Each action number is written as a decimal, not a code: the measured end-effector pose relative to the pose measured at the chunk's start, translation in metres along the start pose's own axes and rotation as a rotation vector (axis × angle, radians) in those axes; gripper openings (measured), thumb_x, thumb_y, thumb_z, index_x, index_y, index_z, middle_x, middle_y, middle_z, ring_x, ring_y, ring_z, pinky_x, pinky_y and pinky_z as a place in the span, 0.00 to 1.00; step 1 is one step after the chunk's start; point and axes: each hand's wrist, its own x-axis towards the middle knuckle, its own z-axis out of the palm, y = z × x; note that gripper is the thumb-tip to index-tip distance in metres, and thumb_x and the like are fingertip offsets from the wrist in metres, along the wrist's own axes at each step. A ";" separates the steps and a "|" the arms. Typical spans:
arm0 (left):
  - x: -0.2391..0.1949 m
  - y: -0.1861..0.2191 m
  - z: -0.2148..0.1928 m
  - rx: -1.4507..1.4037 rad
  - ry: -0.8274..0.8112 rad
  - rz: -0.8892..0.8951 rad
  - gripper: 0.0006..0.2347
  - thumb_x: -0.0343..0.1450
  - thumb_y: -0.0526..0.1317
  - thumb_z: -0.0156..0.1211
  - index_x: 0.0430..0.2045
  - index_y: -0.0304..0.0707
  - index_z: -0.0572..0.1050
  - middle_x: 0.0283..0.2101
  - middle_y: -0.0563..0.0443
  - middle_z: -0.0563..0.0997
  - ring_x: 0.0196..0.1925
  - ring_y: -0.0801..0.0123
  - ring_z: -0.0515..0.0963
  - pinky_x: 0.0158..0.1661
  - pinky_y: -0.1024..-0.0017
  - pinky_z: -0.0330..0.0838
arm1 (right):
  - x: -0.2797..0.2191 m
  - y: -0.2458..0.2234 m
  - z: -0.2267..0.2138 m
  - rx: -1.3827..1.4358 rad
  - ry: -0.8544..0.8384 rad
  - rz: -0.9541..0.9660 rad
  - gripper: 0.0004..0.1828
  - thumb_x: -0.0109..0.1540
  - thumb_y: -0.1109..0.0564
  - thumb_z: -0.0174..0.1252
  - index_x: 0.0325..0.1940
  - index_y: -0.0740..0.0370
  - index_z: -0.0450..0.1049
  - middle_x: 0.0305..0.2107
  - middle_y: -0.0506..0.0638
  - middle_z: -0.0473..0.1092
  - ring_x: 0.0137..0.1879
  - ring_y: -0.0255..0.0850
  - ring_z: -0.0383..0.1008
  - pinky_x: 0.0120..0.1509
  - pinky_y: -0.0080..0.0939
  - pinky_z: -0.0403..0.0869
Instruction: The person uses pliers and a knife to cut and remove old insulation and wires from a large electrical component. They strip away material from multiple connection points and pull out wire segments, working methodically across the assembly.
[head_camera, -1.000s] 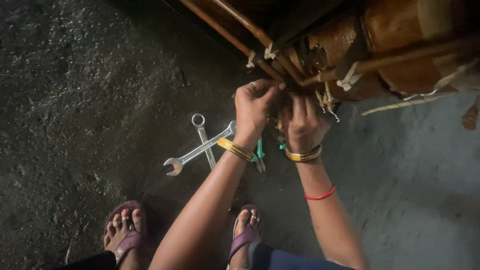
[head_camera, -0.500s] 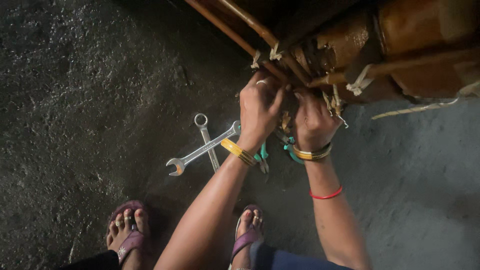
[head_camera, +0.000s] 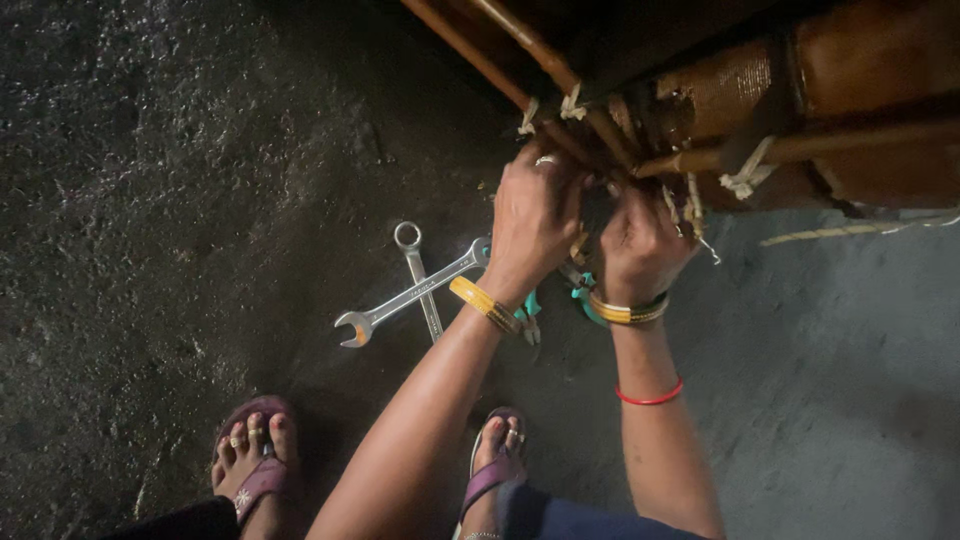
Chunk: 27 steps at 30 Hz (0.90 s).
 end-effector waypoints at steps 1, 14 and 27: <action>-0.001 0.001 0.001 0.000 0.014 0.012 0.06 0.69 0.31 0.60 0.36 0.33 0.80 0.46 0.34 0.79 0.45 0.41 0.80 0.45 0.53 0.75 | 0.000 0.000 -0.002 0.027 -0.006 0.005 0.08 0.65 0.65 0.62 0.45 0.56 0.84 0.35 0.51 0.80 0.39 0.46 0.82 0.50 0.45 0.79; -0.004 -0.015 0.015 -0.183 0.027 -0.164 0.04 0.67 0.31 0.61 0.32 0.28 0.78 0.38 0.38 0.77 0.34 0.50 0.81 0.36 0.61 0.72 | 0.003 -0.012 -0.011 0.306 -0.019 0.243 0.07 0.66 0.64 0.65 0.46 0.58 0.84 0.37 0.53 0.81 0.37 0.43 0.83 0.40 0.40 0.77; 0.001 -0.025 0.015 -0.207 -0.110 -0.278 0.07 0.71 0.36 0.64 0.32 0.27 0.78 0.35 0.38 0.82 0.35 0.57 0.82 0.36 0.64 0.73 | -0.007 -0.010 -0.007 0.351 -0.060 0.323 0.07 0.68 0.63 0.63 0.49 0.59 0.83 0.34 0.52 0.81 0.34 0.39 0.83 0.38 0.38 0.77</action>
